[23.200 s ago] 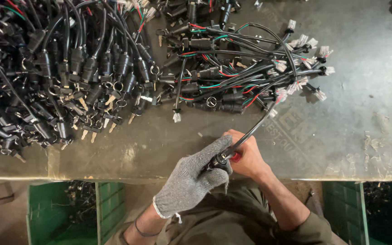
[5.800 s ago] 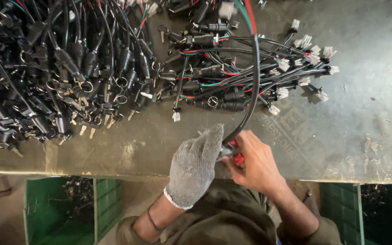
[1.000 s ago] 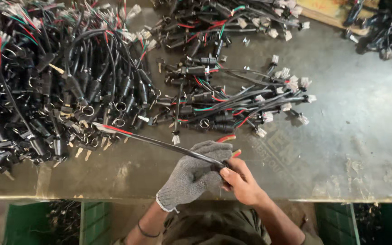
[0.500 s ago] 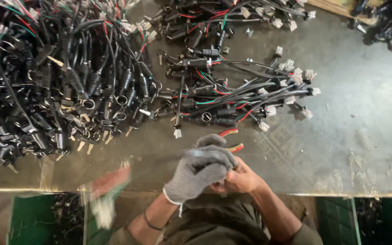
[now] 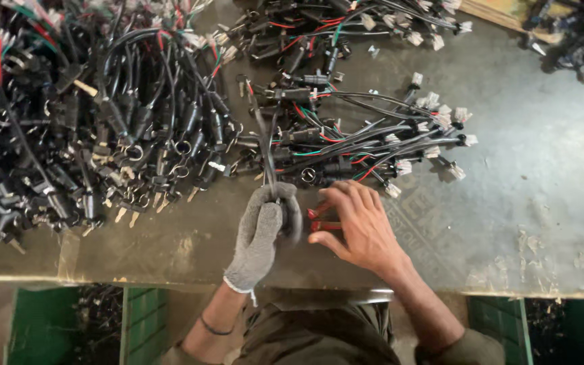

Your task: The person uses red-handled pliers to strip insulation from the ends of black cable assemblies at a workbench. They grip each cable with a gloved hand, cut and pull the insulation off the wire ends with the pliers, and place the finished cable onto a growing pile of completed harnesses on the table.

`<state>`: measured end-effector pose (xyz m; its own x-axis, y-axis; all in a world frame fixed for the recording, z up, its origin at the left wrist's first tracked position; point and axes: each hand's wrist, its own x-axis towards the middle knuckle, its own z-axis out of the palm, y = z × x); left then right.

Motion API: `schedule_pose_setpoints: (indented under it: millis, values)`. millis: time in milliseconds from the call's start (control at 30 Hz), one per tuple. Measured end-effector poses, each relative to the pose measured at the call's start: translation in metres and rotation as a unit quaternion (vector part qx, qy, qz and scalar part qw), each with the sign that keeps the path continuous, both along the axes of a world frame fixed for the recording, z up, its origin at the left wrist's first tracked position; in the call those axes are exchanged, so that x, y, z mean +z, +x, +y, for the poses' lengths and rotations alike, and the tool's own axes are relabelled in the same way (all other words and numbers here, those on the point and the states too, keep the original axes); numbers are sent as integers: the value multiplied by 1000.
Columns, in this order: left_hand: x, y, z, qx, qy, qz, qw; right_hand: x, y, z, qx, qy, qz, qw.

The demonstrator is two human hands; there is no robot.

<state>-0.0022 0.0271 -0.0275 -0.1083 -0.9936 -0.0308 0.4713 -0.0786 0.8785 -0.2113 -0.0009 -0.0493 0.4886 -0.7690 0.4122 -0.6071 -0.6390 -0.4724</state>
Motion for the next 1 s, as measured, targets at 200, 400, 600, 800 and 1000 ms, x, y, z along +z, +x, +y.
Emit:
schedule_pose_setpoints:
  millis: [200,400,600,800,1000]
  values:
    - [0,1,9,-39,-72,-136,987,-25,2,4,-50,47,130,989]
    - [28,-6,13,-133,40,-42,989,-47,-26,13,-88,412,-321,848]
    - [43,-27,29,-60,158,-27,985,-7,-16,17,-28,170,-213,962]
    - [50,-29,33,-66,70,-190,977,22,-7,2,-70,47,-18,996]
    - [57,-12,24,-208,-59,-264,940,11,-11,-10,-5,96,-26,995]
